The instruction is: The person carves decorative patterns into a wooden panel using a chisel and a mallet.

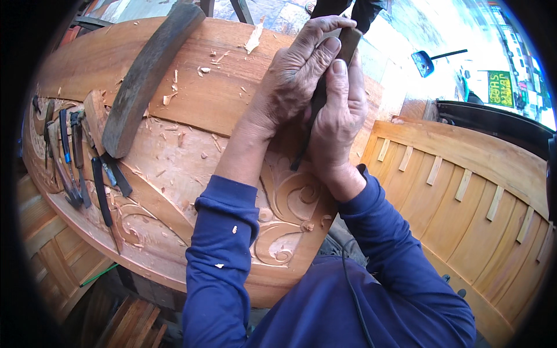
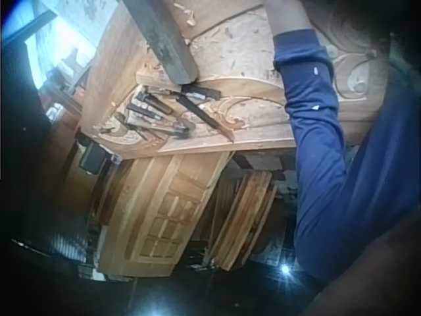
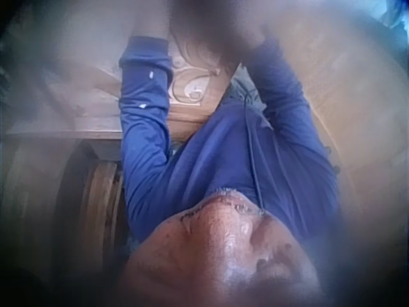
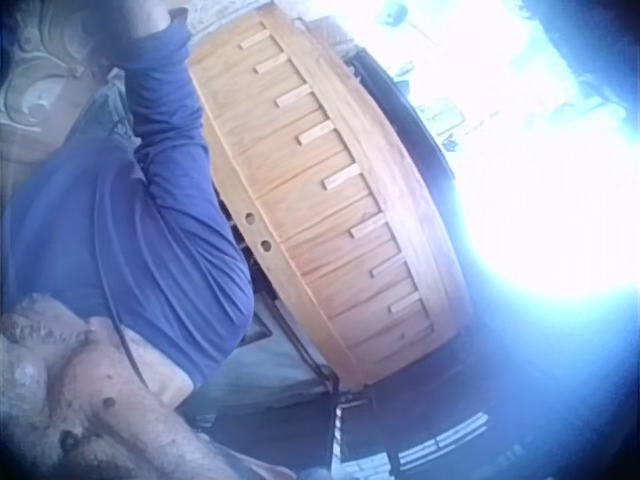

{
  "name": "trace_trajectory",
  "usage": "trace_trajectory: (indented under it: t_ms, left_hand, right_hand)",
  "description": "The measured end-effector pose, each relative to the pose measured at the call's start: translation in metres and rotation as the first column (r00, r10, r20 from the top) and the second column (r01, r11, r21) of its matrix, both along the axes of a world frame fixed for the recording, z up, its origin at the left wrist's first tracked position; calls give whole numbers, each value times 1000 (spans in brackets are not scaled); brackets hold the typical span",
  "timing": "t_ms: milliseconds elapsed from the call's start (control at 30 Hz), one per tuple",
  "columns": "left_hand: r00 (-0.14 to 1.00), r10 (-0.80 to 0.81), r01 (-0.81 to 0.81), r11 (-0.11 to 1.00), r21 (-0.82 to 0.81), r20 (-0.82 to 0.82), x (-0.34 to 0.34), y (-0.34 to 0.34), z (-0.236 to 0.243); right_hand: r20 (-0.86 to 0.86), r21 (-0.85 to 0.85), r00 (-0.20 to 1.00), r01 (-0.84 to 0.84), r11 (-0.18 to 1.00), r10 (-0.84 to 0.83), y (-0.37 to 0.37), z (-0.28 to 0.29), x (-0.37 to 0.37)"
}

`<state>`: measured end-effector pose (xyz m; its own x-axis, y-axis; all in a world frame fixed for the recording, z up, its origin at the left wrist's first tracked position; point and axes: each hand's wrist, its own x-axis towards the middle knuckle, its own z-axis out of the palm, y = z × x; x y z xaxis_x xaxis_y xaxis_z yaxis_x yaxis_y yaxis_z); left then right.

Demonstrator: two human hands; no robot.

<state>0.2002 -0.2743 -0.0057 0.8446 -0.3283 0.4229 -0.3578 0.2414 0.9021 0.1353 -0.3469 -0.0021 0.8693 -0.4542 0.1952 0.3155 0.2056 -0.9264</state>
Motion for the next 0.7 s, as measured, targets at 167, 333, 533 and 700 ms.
trace_trajectory:
  t_ms: [167,333,533,700]
  left_hand:
    - [998,-61,65,984,-168,29,-2,-2,3]
    - [988,-138,125,978,-169,-73,-2,0,4]
    - [986,-133,125,988,-90,-101,-6,3,6]
    - [964,-230,196,954,-225,-135,-6,-3,4]
  right_hand:
    - [54,-45,998,12,999,-9,-5,7,3]
    - [-23,-34,1000,-18,999,17,-2,10,-8]
    - [-7,5,1000,29,1000,-29,-1,6,-5]
    - [42,95,997,56,994,-60,3,11,-6]
